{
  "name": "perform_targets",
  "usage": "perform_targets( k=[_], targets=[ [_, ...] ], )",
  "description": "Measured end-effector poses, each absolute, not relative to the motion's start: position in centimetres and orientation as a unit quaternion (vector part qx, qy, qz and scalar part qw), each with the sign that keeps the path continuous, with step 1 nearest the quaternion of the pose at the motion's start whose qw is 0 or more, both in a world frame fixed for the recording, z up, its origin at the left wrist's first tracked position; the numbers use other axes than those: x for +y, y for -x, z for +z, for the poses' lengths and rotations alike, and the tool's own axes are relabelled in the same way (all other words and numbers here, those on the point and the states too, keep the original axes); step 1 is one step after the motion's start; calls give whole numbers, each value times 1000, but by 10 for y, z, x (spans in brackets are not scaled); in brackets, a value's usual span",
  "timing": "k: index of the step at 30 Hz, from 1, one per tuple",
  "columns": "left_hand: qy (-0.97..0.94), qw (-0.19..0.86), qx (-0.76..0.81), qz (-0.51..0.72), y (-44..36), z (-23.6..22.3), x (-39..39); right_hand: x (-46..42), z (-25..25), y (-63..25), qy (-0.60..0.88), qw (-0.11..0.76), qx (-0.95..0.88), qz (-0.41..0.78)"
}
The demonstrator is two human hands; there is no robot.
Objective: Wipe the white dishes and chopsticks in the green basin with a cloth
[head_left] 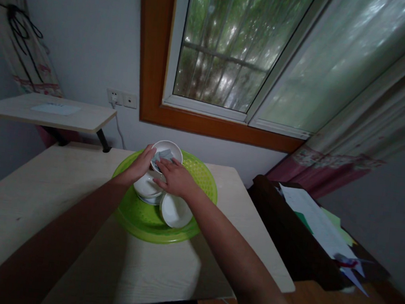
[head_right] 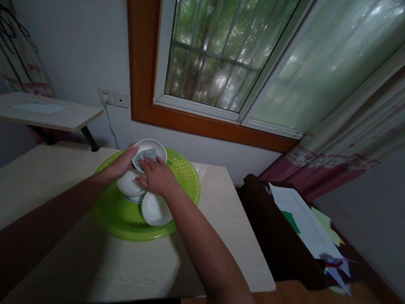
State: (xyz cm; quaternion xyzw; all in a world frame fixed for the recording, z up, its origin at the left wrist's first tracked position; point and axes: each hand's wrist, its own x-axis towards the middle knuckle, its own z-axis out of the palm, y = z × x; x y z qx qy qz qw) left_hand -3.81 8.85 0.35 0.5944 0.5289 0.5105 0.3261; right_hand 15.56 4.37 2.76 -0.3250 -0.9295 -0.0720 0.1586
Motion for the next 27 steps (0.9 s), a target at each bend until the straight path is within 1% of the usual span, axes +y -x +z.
perform_targets(
  k=[3, 6, 16, 20, 23, 27],
  targets=[
    [-536, 437, 472, 546, 36, 0, 92, 46, 30, -157, 345, 164, -919, -94],
    [-485, 487, 445, 573, 35, 1, 92, 48, 34, -157, 349, 166, -916, -107],
    [-423, 532, 415, 604, 44, 14, 80, 54, 30, -160, 258, 151, -939, -171],
    [-401, 565, 370, 619, 44, 21, 83, 55, 32, -161, 224, 148, -942, -204],
    [-399, 588, 344, 614, 44, 25, 85, 54, 34, -161, 226, 155, -936, -221],
    [-410, 559, 349, 631, 42, 24, 83, 51, 35, -159, 279, 172, -916, -230]
  ],
)
